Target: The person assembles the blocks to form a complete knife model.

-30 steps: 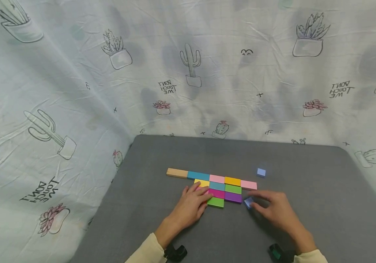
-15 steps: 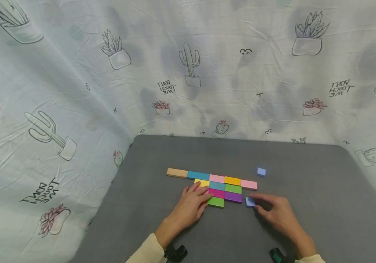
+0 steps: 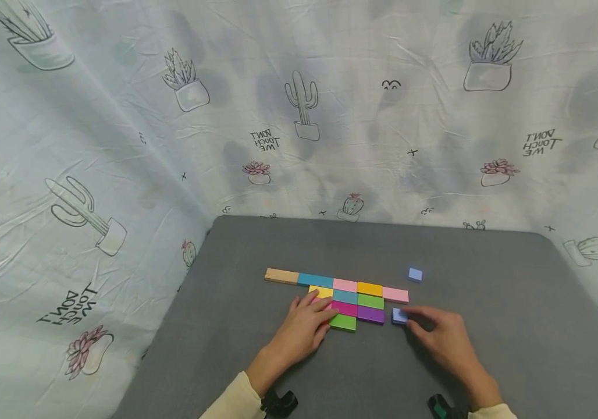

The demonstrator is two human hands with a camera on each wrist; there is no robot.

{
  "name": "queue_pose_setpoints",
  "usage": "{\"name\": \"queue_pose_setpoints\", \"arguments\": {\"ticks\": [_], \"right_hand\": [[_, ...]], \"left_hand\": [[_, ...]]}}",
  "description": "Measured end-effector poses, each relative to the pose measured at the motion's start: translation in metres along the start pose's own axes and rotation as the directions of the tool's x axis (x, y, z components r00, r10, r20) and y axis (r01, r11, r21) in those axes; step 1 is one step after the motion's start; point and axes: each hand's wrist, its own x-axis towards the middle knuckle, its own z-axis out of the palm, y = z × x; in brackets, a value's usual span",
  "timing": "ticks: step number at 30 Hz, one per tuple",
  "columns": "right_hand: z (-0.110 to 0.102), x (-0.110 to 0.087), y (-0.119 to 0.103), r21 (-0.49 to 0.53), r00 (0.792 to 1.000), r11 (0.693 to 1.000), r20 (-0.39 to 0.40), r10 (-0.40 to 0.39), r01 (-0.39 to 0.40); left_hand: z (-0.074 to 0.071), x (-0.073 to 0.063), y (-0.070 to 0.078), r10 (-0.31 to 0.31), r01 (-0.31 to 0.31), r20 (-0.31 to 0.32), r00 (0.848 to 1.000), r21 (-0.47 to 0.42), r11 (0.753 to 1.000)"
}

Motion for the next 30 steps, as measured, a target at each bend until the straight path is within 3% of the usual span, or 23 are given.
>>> {"name": "queue_pose_setpoints", "arguments": {"ticks": [5,15,22,30], "right_hand": [[0.002,0.011,0.000,-0.025,0.996,0.996,-0.035,-0.085,0.084],[0.006,0.025,-0.002,-0.058,0.977,0.976,0.052,-0.207,0.210],[0.007,0.029,-0.002,-0.071,0.971,0.972,0.102,-0.215,0.223],[0.011,0.033,0.001,-0.055,0.962,0.962,0.077,-0.261,0.266]], "left_hand": [[0.000,0.000,0.000,-0.003,0.003,0.004,1.000,-0.014,1.000],[0.003,0.000,-0.003,0.043,-0.045,-0.034,0.998,-0.035,0.998],[0.001,-0.001,-0.004,0.051,-0.053,-0.044,0.998,-0.036,0.998],[0.000,-0.002,-0.005,0.052,-0.054,-0.047,0.998,-0.041,0.998]]}}
